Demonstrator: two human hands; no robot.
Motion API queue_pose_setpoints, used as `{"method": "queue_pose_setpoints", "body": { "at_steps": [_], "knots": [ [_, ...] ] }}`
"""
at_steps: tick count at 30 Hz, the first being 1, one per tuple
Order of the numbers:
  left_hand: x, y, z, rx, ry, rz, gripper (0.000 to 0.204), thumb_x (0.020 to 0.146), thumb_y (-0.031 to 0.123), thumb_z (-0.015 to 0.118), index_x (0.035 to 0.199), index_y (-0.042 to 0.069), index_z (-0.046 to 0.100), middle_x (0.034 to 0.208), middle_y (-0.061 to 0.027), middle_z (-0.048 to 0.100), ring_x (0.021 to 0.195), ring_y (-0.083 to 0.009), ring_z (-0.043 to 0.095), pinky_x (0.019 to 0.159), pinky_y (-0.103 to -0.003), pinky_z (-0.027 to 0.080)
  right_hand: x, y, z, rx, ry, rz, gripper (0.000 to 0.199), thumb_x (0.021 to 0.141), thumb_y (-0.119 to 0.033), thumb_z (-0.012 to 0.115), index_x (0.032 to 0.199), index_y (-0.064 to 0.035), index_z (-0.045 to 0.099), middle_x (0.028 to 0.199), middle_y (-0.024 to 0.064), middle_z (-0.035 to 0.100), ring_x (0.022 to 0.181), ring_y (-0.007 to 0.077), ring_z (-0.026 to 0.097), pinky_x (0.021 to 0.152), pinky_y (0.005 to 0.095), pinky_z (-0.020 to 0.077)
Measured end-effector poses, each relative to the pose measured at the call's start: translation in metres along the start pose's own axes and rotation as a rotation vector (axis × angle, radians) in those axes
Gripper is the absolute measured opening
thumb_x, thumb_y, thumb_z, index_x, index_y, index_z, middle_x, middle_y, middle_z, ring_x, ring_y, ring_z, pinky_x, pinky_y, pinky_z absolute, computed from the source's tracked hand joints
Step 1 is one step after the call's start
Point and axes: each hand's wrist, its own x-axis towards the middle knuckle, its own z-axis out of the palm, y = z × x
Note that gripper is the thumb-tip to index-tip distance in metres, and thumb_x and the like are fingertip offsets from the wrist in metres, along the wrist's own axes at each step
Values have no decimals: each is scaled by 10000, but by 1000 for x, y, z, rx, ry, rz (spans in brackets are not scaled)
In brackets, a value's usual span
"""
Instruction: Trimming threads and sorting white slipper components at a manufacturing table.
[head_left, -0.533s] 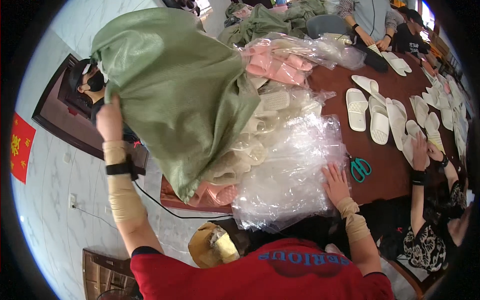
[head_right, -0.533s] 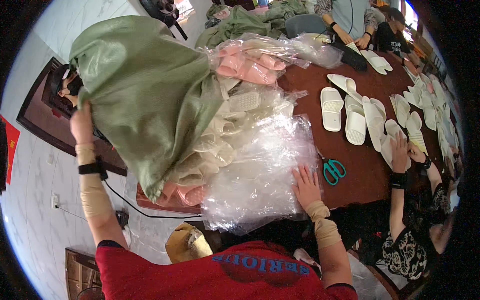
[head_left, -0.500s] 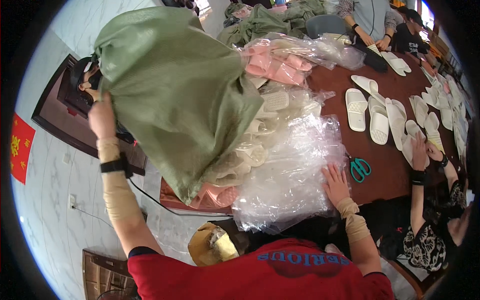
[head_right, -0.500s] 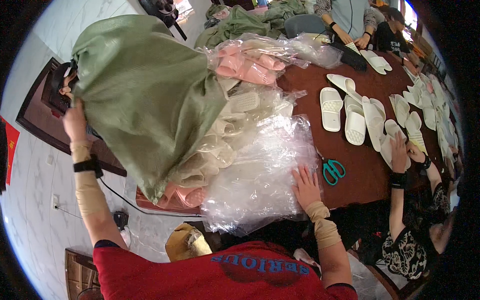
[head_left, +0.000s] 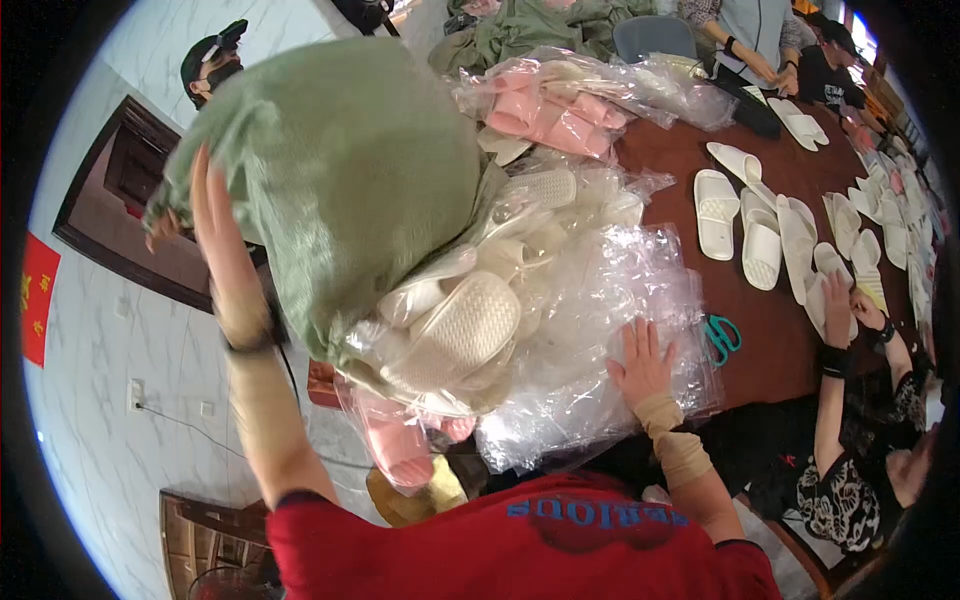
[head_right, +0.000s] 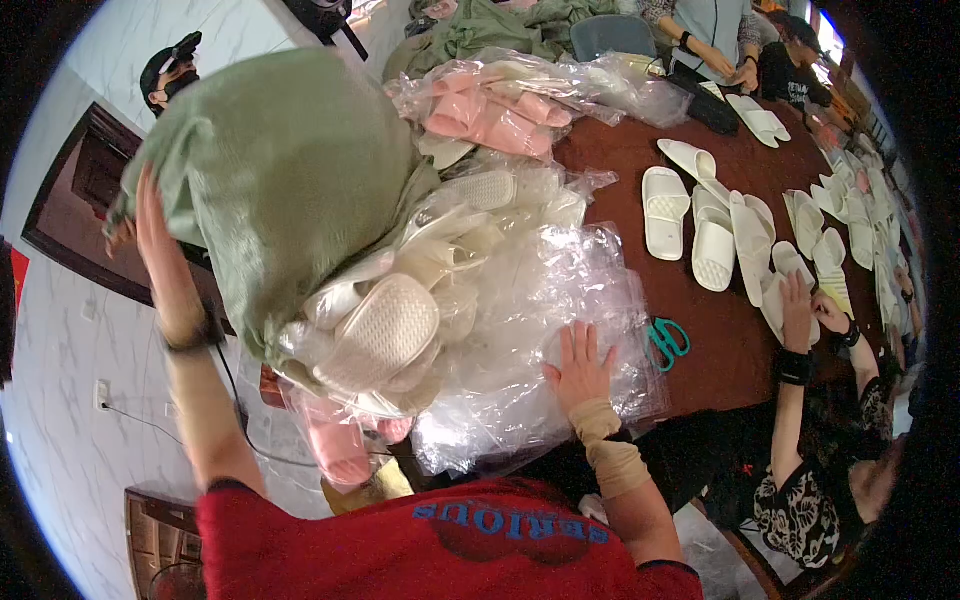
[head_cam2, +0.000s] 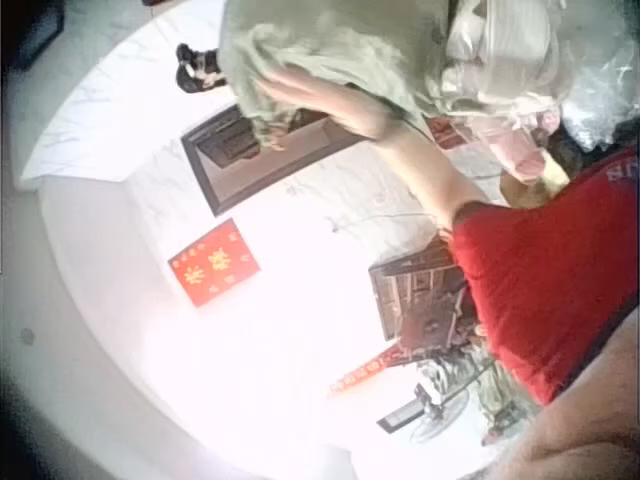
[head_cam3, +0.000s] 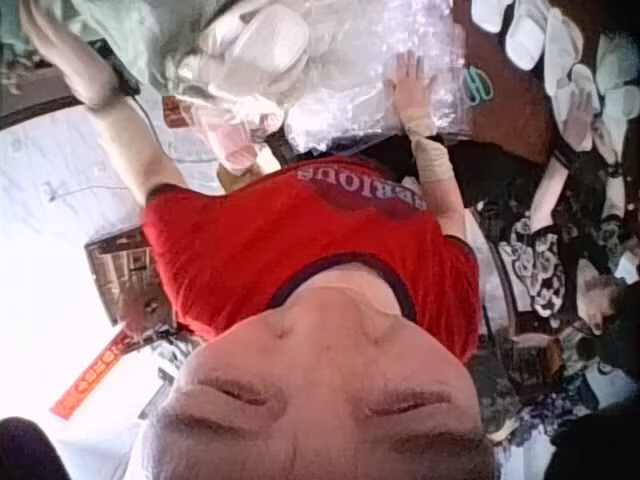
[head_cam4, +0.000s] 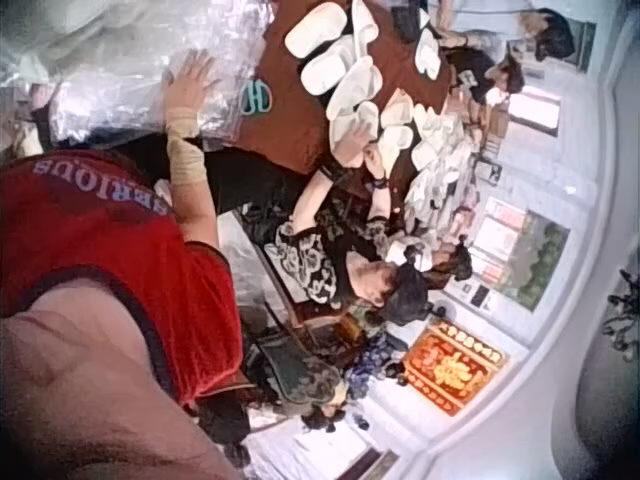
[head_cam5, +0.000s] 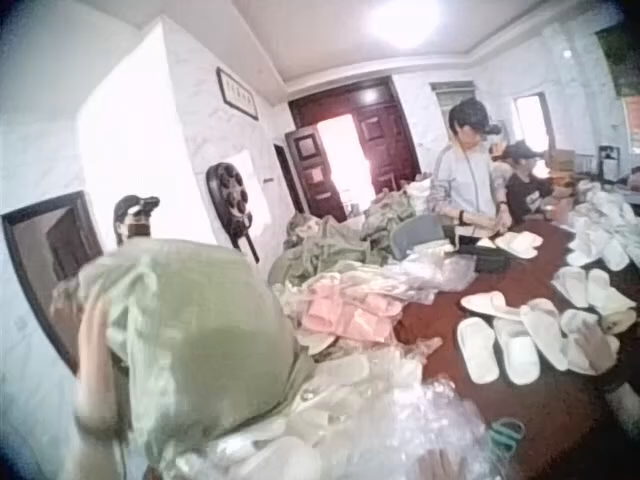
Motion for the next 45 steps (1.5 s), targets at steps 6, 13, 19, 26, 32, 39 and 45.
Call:
{"method": "queue_pose_setpoints", "body": {
  "at_steps": [6, 13, 19, 26, 32, 39, 45],
  "knots": [
    [-302, 85, 59, 376, -382, -349, 847, 772, 607, 629, 1461, 248, 290, 1540, -228, 73, 1396, -498, 14, 1046, -702, 71, 5, -9, 10, 24, 63, -53, 720, 853, -458, 564, 1432, -104, 323, 1513, 131, 250, 1404, 324, 202, 1047, 682, 141],
    [-219, 8, 126, 365, -186, -220, 852, 761, 672, 568, 1446, 215, 350, 1554, -137, 146, 1421, -416, 47, 1074, -661, -8, 0, -8, 7, -22, 22, -40, 710, 871, -484, 526, 1439, -116, 311, 1507, 123, 265, 1400, 323, 214, 1057, 670, 144],
    [-123, -7, 165, 569, -89, -231, 744, 777, 616, 601, 1416, 294, 396, 1507, -40, 292, 1344, -393, 268, 991, -755, 82, 0, -7, 6, -57, -13, -27, 700, 881, -459, 513, 1445, -108, 291, 1505, 119, 265, 1396, 317, 225, 1035, 661, 190],
    [-112, -15, 223, 564, -238, 33, 726, 805, 558, 610, 1436, 314, 350, 1485, -27, 323, 1340, -351, 305, 1031, -726, 27, 0, -9, 5, -78, 47, -43, 686, 886, -453, 507, 1439, -105, 300, 1498, 125, 275, 1394, 317, 227, 1034, 656, 194],
    [-140, -56, 205, 336, -203, 109, 740, 808, 502, 625, 1434, 220, 349, 1441, -103, 360, 1305, -362, 345, 1094, -638, 118, -1, -9, 4, 11, 15, -21, 692, 884, -483, 485, 1444, -120, 304, 1499, 120, 274, 1405, 324, 202, 1047, 672, 159],
    [-176, -55, 173, 199, -125, 41, 604, 919, 490, 462, 1394, 121, 412, 1429, -157, 373, 1297, -358, 357, 1088, -542, 206, 2, -5, 10, -25, 22, -45, 699, 876, -470, 514, 1445, -125, 302, 1512, 112, 253, 1410, 314, 194, 1048, 673, 158],
    [-192, -48, 150, 237, -147, 17, 625, 927, 546, 405, 1401, 139, 408, 1442, -130, 366, 1312, -345, 344, 1087, -510, 220, -3, -4, 10, -33, 24, -31, 713, 872, -479, 519, 1449, -125, 295, 1515, 109, 246, 1411, 309, 193, 1049, 676, 151]
  ]
}}
